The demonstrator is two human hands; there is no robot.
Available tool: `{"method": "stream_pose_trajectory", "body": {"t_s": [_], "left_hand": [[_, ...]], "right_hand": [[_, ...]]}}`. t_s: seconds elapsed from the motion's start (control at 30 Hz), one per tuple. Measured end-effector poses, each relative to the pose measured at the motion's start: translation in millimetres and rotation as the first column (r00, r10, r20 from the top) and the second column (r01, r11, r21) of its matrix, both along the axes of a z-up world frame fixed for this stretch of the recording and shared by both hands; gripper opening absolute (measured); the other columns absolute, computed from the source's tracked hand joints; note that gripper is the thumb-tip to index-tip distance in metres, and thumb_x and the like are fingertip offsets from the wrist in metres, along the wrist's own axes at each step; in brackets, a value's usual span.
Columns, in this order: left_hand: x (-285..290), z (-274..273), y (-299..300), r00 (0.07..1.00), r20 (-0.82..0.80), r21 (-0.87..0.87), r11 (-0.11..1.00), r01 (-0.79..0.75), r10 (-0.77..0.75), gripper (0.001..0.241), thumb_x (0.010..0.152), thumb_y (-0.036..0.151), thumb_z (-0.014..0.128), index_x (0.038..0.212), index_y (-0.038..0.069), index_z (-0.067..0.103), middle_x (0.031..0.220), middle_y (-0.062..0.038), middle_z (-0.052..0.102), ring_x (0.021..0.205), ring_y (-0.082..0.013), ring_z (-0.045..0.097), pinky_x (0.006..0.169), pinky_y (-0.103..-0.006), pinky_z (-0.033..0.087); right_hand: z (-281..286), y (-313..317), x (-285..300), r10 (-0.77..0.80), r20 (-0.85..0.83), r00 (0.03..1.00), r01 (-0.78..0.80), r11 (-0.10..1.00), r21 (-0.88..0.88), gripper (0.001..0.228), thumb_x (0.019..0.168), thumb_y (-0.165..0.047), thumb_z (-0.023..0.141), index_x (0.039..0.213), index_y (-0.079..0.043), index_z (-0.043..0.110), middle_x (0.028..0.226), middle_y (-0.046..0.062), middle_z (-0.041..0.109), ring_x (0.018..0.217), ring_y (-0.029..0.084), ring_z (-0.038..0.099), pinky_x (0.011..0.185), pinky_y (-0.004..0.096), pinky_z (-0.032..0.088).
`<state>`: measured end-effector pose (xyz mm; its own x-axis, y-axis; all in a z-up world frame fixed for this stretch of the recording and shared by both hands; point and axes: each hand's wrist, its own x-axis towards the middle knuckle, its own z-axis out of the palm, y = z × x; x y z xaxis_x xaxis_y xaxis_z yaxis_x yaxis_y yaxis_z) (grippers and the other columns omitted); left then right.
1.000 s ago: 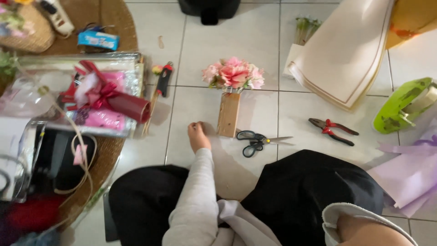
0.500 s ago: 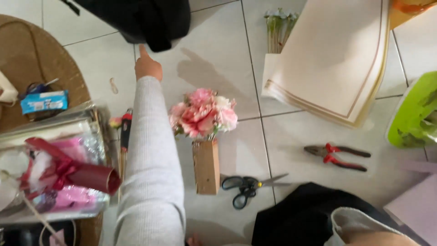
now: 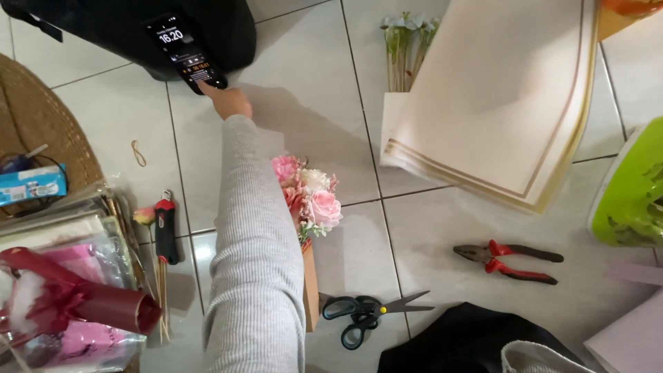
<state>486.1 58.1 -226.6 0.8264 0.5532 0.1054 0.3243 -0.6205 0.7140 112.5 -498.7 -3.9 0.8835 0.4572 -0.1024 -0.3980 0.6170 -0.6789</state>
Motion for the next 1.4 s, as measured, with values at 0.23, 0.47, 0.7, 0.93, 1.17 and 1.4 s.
{"method": "stream_pose_trajectory", "body": {"t_s": [0.23,0.47,0.7,0.93,1.17,1.4], "left_hand": [[-20,22,-22,0.985,-0.097,-0.271,0.949,-0.161,0.14,0.078,0.089,0.004,0.043,0.146,0.024,-0.006,0.099,-0.01,0.063,0.086,-0.0214,0.064,0.08,-0.0337,0.052],[-20,16,-23,0.989,-0.111,-0.007,0.995,-0.098,0.096,0.079,0.092,0.003,0.046,0.146,0.024,-0.008,0.098,-0.007,0.065,0.091,-0.0177,0.069,0.087,-0.0289,0.054],[-7,23,-19,0.992,-0.128,-0.028,1.0,-0.006,0.003,0.09,0.084,0.0,0.055,0.146,0.021,-0.007,0.124,-0.019,0.05,0.114,-0.0274,0.059,0.101,-0.0312,0.048],[-119,233,-108,0.796,0.539,-0.236,0.858,0.457,-0.275,0.035,0.067,0.011,0.076,0.096,0.017,0.058,0.088,0.0,0.063,0.077,-0.012,0.06,0.073,-0.0236,0.049],[-441,411,-107,0.317,0.525,0.142,0.449,0.882,-0.79,0.033,0.081,0.032,0.071,0.105,0.015,0.057,0.106,-0.004,0.056,0.09,-0.0187,0.063,0.086,-0.03,0.048],[-583,456,-90,0.423,0.708,0.083,0.661,0.745,-0.565,0.024,0.072,0.017,0.077,0.089,0.009,0.061,0.09,-0.01,0.06,0.077,-0.0186,0.069,0.074,-0.0257,0.061]], "right_hand": [[189,229,55,0.007,-0.128,0.992,-0.034,0.978,-0.204,0.032,0.078,-0.005,0.063,0.051,0.012,0.063,0.055,0.028,0.067,0.054,0.034,0.069,0.066,0.039,0.055],[196,253,61,-0.033,-0.241,0.97,-0.069,0.912,-0.405,0.036,0.078,-0.004,0.064,0.047,0.015,0.064,0.052,0.029,0.069,0.054,0.035,0.071,0.068,0.039,0.056],[167,234,48,-0.096,-0.323,0.942,-0.121,0.798,-0.59,0.041,0.077,-0.003,0.065,0.042,0.017,0.065,0.049,0.031,0.07,0.053,0.036,0.072,0.069,0.038,0.057],[129,201,-20,0.103,0.139,0.985,0.039,0.653,-0.756,0.01,0.076,-0.001,0.057,0.074,0.007,0.052,0.069,0.02,0.064,0.062,0.025,0.063,0.069,0.03,0.05],[174,238,-81,0.431,0.487,0.76,0.331,0.389,-0.86,0.035,0.072,-0.022,0.075,0.102,-0.014,0.059,0.092,-0.003,0.064,0.076,0.011,0.066,0.066,0.024,0.049],[199,287,-166,0.43,0.87,0.243,0.51,0.706,-0.491,0.034,0.086,-0.024,0.064,0.111,-0.003,0.053,0.107,0.011,0.063,0.092,0.023,0.066,0.075,0.032,0.054]]}}
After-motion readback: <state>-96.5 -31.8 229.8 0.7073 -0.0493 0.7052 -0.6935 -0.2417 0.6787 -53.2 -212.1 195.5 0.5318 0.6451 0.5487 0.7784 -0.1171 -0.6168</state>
